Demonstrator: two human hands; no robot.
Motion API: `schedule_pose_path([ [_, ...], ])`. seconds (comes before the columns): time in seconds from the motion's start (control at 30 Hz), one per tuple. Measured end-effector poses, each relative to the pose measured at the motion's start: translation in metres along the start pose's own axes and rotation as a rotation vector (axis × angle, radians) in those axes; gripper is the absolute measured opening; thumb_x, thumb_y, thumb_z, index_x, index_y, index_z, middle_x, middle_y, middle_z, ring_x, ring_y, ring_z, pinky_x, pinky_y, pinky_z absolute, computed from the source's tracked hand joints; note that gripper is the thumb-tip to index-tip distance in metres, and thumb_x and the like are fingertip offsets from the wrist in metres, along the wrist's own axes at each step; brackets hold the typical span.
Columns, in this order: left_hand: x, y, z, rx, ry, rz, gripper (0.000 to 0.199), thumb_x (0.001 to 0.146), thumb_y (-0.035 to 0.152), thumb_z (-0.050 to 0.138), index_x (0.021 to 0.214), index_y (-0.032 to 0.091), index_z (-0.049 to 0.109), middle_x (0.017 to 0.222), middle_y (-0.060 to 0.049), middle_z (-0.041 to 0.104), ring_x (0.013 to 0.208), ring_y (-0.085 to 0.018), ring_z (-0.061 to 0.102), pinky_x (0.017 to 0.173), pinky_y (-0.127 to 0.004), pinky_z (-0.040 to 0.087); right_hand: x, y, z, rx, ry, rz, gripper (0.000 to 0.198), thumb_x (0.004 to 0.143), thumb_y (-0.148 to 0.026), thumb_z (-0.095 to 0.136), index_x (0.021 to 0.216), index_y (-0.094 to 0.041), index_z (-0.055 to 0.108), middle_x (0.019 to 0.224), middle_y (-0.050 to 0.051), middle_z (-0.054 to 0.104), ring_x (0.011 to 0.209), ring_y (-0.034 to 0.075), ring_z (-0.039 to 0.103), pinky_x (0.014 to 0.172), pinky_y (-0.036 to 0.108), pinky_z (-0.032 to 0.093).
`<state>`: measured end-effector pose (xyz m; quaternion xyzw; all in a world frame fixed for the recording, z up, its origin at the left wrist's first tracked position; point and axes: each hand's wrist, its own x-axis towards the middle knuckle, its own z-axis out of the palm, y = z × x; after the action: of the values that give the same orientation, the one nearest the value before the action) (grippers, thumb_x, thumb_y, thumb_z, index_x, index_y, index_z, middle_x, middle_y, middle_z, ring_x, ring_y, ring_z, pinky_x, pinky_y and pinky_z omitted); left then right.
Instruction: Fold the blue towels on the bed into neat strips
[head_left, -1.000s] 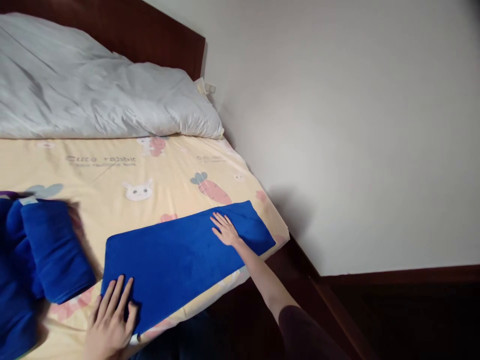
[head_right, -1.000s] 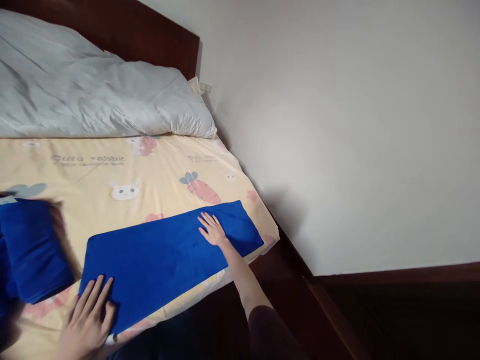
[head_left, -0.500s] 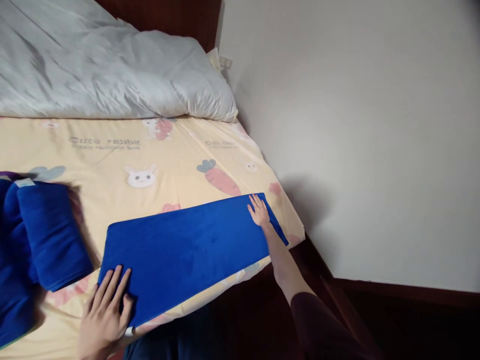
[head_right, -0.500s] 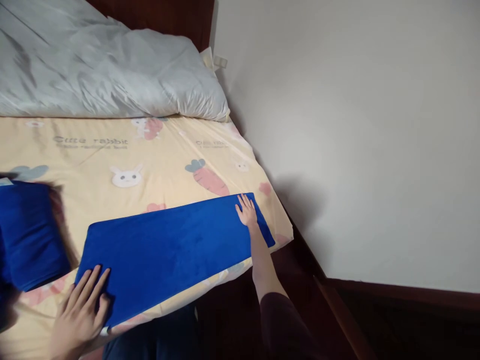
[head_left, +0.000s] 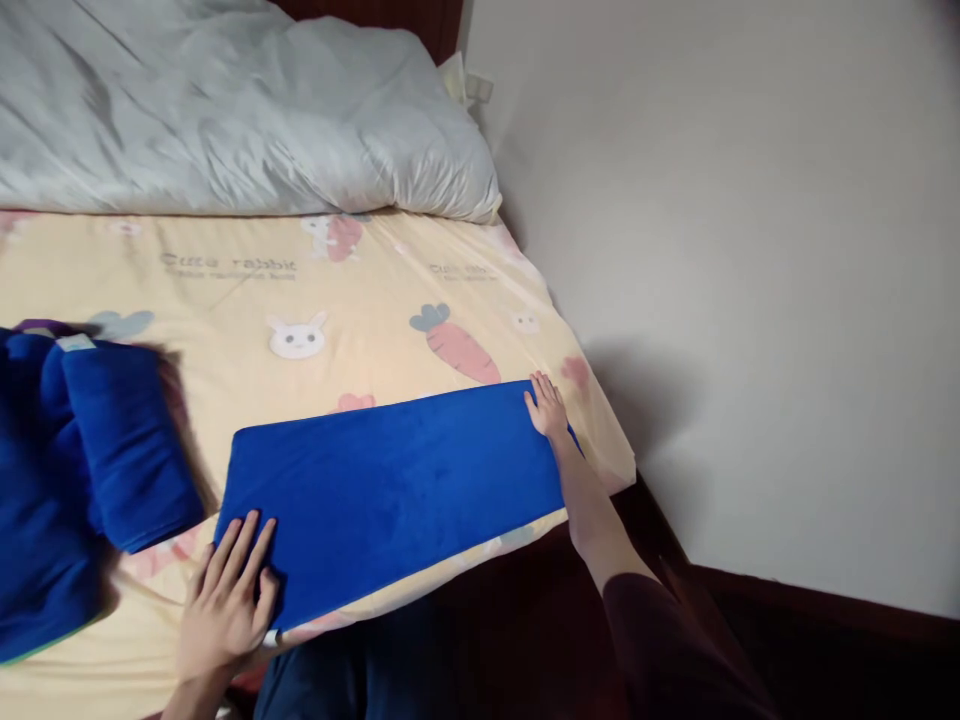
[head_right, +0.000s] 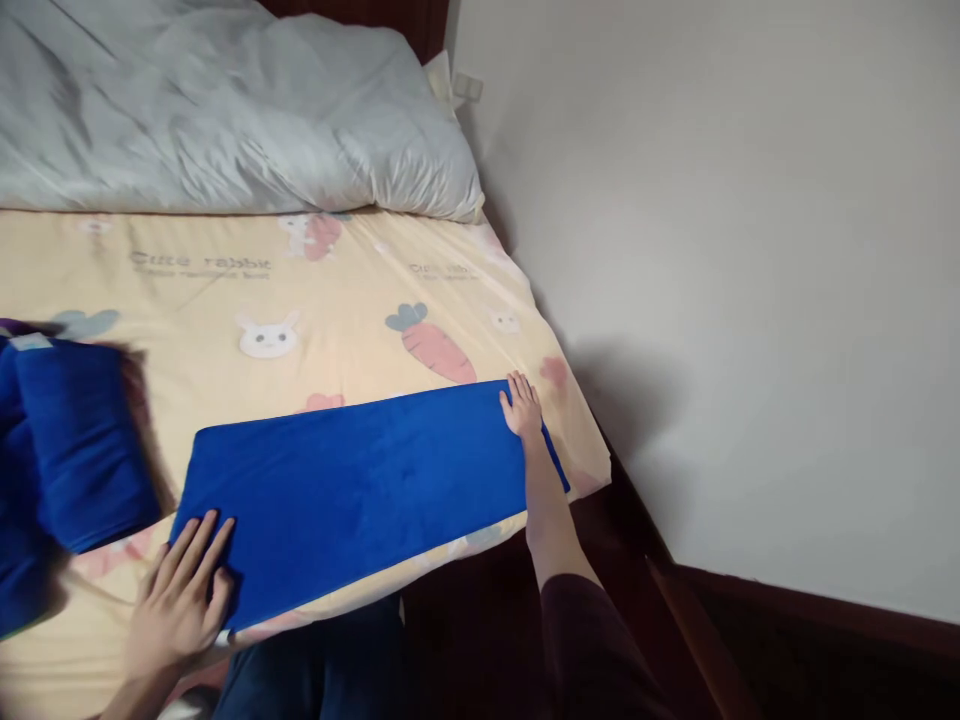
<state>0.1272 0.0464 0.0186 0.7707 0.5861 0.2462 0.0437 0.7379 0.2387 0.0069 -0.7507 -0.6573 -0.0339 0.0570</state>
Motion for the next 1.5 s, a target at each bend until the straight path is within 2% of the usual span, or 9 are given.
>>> schedule_pose_path([
  [0.27, -0.003, 0.002, 0.001, -0.038, 0.024, -0.026, 0.071, 0.09, 0.024, 0.05, 0.158, 0.026, 0.032, 0.164, -0.006, 0.031, 0.15, -0.032, 0.032, 0.124, -0.053, 0.02, -0.05, -0.064, -0.043, 0.034, 0.069, 0.23, 0.064, 0.104, -0.04, 0.021, 0.157, -0.005, 0.032, 0.167, 0.017, 0.02, 0.156, 0.03, 0.014, 0.125, 0.056, 0.008],
  [0.4, -0.004, 0.003, -0.001, -0.054, 0.026, -0.023, 0.07, 0.089, 0.024, 0.049, 0.157, 0.025, 0.034, 0.163, -0.006, 0.033, 0.15, -0.031, 0.031, 0.124, -0.052, 0.02, -0.179, -0.145, -0.068, 0.47, 0.135, 0.202, 0.064, 0.102, -0.049, 0.026, 0.155, -0.015, 0.039, 0.164, 0.01, 0.031, 0.153, 0.025, 0.024, 0.124, 0.052, 0.021],
  [0.57, -0.006, 0.003, -0.002, -0.032, 0.035, -0.026, 0.066, 0.089, 0.026, 0.047, 0.155, 0.022, 0.04, 0.162, -0.008, 0.035, 0.15, -0.03, 0.031, 0.124, -0.052, 0.018, -0.394, -0.272, -0.072, 1.221, -0.017, 0.652, 0.042, 0.094, -0.055, 0.049, 0.121, -0.034, 0.072, 0.123, 0.007, 0.071, 0.123, 0.03, 0.061, 0.108, 0.053, 0.047],
  [0.67, -0.001, 0.007, -0.008, -0.022, 0.016, -0.034, 0.065, 0.089, 0.028, 0.045, 0.153, 0.017, 0.043, 0.161, -0.011, 0.036, 0.151, -0.03, 0.029, 0.125, -0.051, 0.017, -0.453, -0.314, -0.085, 1.401, -0.179, 0.478, 0.021, 0.086, -0.048, 0.065, 0.099, -0.039, 0.079, 0.111, 0.003, 0.074, 0.114, 0.031, 0.065, 0.106, 0.054, 0.048],
  [0.77, 0.006, 0.02, -0.017, -0.006, -0.036, -0.084, 0.065, 0.09, 0.029, 0.041, 0.152, 0.012, 0.043, 0.162, -0.014, 0.034, 0.152, -0.031, 0.025, 0.125, -0.052, 0.013, -0.444, -0.312, -0.105, 1.546, -0.22, 0.399, 0.025, 0.086, -0.048, 0.066, 0.103, -0.033, 0.079, 0.101, 0.004, 0.077, 0.095, 0.026, 0.071, 0.095, 0.048, 0.055],
  [0.87, -0.007, 0.05, -0.024, 0.005, -0.047, -0.216, 0.065, 0.092, 0.031, 0.037, 0.152, 0.007, 0.041, 0.163, -0.019, 0.029, 0.154, -0.035, 0.019, 0.124, -0.057, 0.012, -0.412, -0.286, -0.115, 1.688, -0.169, 0.585, 0.043, 0.081, -0.054, 0.071, 0.109, -0.022, 0.075, 0.089, 0.006, 0.077, 0.074, 0.021, 0.071, 0.077, 0.038, 0.059],
  [1.0, -0.078, 0.1, -0.02, -0.007, -0.025, -0.249, 0.064, 0.096, 0.031, 0.034, 0.155, 0.006, 0.033, 0.166, -0.02, 0.021, 0.155, -0.035, 0.012, 0.123, -0.06, 0.016, -0.379, -0.255, -0.108, 1.942, -0.053, 0.825, 0.05, 0.074, -0.05, 0.079, 0.108, -0.014, 0.071, 0.093, 0.01, 0.077, 0.08, 0.02, 0.073, 0.08, 0.034, 0.058],
  [1.17, -0.16, 0.129, -0.005, -0.036, -0.31, -0.122, 0.054, 0.094, 0.032, 0.04, 0.144, 0.014, 0.053, 0.156, -0.016, 0.044, 0.147, -0.033, 0.037, 0.117, -0.053, 0.037, -0.353, -0.248, -0.089, 2.133, -0.092, 0.98, 0.035, 0.071, -0.035, 0.081, 0.098, -0.017, 0.068, 0.097, 0.009, 0.078, 0.087, 0.02, 0.074, 0.087, 0.035, 0.058],
  [1.5, -0.158, 0.129, -0.012, 0.056, -0.45, -0.007, 0.042, 0.092, 0.027, 0.046, 0.126, 0.018, 0.068, 0.151, -0.013, 0.051, 0.143, -0.033, 0.043, 0.113, -0.05, 0.042, -0.328, -0.248, -0.065, 2.106, -0.07, 1.057, 0.033, 0.074, -0.038, 0.078, 0.1, -0.019, 0.07, 0.106, 0.009, 0.078, 0.096, 0.021, 0.074, 0.088, 0.033, 0.058],
])
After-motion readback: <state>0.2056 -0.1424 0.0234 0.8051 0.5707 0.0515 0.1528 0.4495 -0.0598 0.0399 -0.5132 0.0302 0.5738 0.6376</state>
